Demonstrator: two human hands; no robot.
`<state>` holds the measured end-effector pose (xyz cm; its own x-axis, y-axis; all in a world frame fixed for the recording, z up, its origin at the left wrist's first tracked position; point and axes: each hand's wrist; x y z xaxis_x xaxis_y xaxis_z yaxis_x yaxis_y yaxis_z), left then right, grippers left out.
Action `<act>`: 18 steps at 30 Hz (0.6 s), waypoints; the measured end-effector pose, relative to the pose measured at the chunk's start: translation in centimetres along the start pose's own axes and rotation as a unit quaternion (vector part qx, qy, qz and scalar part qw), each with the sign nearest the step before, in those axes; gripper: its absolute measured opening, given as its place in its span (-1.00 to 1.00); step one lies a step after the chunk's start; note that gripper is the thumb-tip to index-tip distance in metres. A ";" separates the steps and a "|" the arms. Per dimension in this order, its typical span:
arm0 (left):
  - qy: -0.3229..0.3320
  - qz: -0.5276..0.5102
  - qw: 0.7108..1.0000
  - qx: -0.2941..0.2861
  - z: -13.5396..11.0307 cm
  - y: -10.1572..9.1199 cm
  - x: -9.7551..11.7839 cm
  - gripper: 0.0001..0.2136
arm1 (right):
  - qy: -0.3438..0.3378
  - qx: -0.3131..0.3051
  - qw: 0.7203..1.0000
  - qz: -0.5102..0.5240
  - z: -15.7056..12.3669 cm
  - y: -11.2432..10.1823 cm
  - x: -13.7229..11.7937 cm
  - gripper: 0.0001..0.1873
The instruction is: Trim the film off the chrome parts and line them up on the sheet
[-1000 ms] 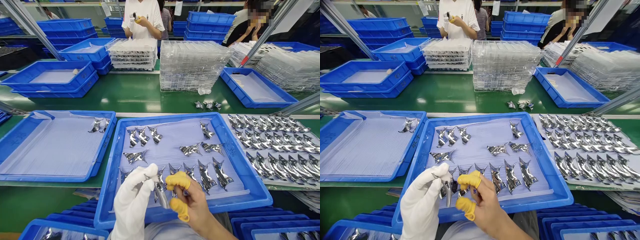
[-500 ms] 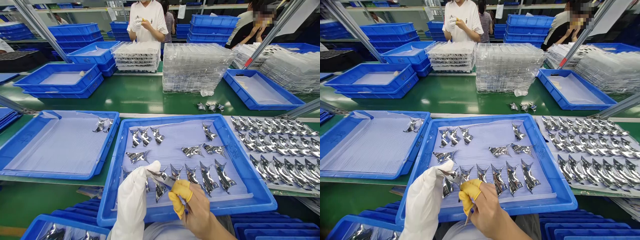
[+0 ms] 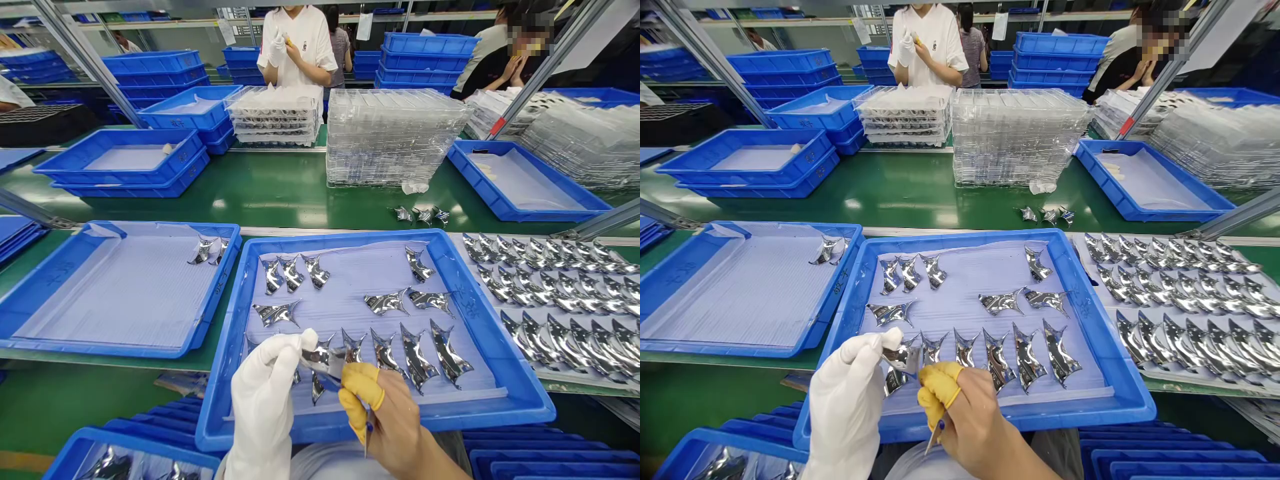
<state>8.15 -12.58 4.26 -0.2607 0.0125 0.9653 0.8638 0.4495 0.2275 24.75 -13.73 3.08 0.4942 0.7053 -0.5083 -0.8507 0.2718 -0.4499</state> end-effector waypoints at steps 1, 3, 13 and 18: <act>0.000 -0.005 1.000 0.013 0.0 0.1 0.1 -0.80 | 0.015 -0.007 1.000 0.014 0.1 0.0 0.0 -0.79; -0.002 -0.007 0.999 0.036 0.0 0.4 0.5 -0.79 | 0.067 -0.042 0.995 0.067 0.4 0.0 -0.1 -0.75; 0.005 0.036 0.997 -0.072 1.0 -0.1 0.2 -0.64 | 0.350 -0.086 0.893 0.271 1.8 -0.8 -0.7 -0.59; 0.004 0.118 0.986 -0.121 0.8 0.2 -0.1 -0.31 | 0.333 -0.084 0.907 0.244 1.9 -1.0 -0.8 -0.63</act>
Point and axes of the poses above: each hand's wrist, its own z-axis towards the middle knuckle, its own y-axis out of the palm, x = y × z, and after that the axes turned 1 degree about x, right-handed
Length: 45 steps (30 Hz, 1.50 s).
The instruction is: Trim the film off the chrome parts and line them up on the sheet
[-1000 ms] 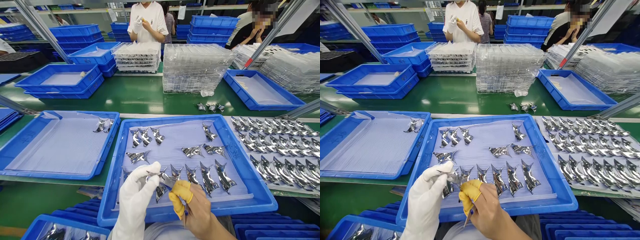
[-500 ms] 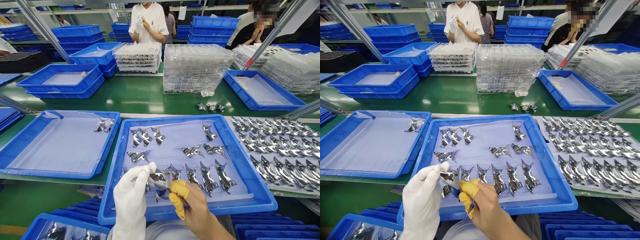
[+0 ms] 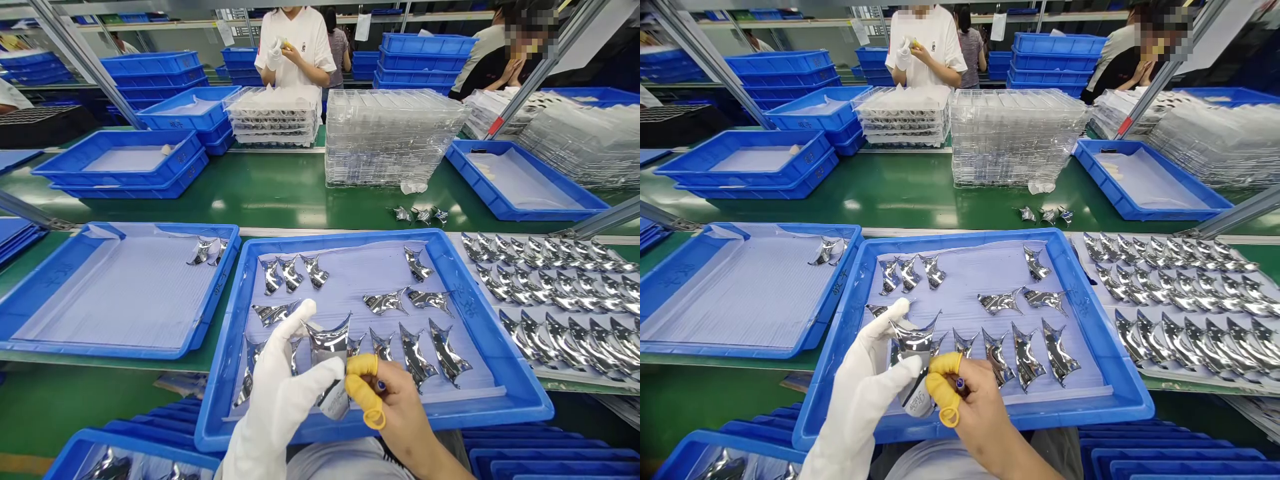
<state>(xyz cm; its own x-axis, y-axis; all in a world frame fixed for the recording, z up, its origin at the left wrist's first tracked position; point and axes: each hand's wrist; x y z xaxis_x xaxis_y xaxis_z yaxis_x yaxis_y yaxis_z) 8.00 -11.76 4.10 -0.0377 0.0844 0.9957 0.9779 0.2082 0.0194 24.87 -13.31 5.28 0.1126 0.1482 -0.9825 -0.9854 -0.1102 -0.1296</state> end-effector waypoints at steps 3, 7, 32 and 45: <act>-0.029 0.030 0.998 0.048 -0.2 0.7 0.7 -0.35 | -0.061 -0.007 0.997 -0.040 -0.2 0.0 0.2 -0.64; -0.005 -0.001 0.994 0.110 -0.5 1.0 1.6 -0.67 | -0.216 0.002 0.962 -0.167 -0.6 -0.3 0.8 -0.77; 0.250 0.000 0.968 0.039 -1.6 0.0 2.5 -0.85 | -0.057 -0.068 0.995 0.048 0.5 0.2 1.6 -0.49; 0.094 -0.001 0.990 0.101 0.0 0.1 1.9 -0.93 | 0.148 -0.092 0.952 0.252 0.6 0.7 1.4 -0.51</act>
<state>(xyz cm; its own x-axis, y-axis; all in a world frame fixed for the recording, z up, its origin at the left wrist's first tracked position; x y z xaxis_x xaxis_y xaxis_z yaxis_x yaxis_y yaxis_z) 7.99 -11.59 6.01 0.0171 -0.0957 0.9953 0.9160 0.4005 0.0228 24.27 -12.55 3.92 -0.3100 -0.2488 -0.9176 -0.8879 -0.2694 0.3730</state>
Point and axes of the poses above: each hand's wrist, its own z-axis towards the middle knuckle, its own y-axis out of the palm, x = y × z, and after that the axes turned 1 degree about x, right-handed
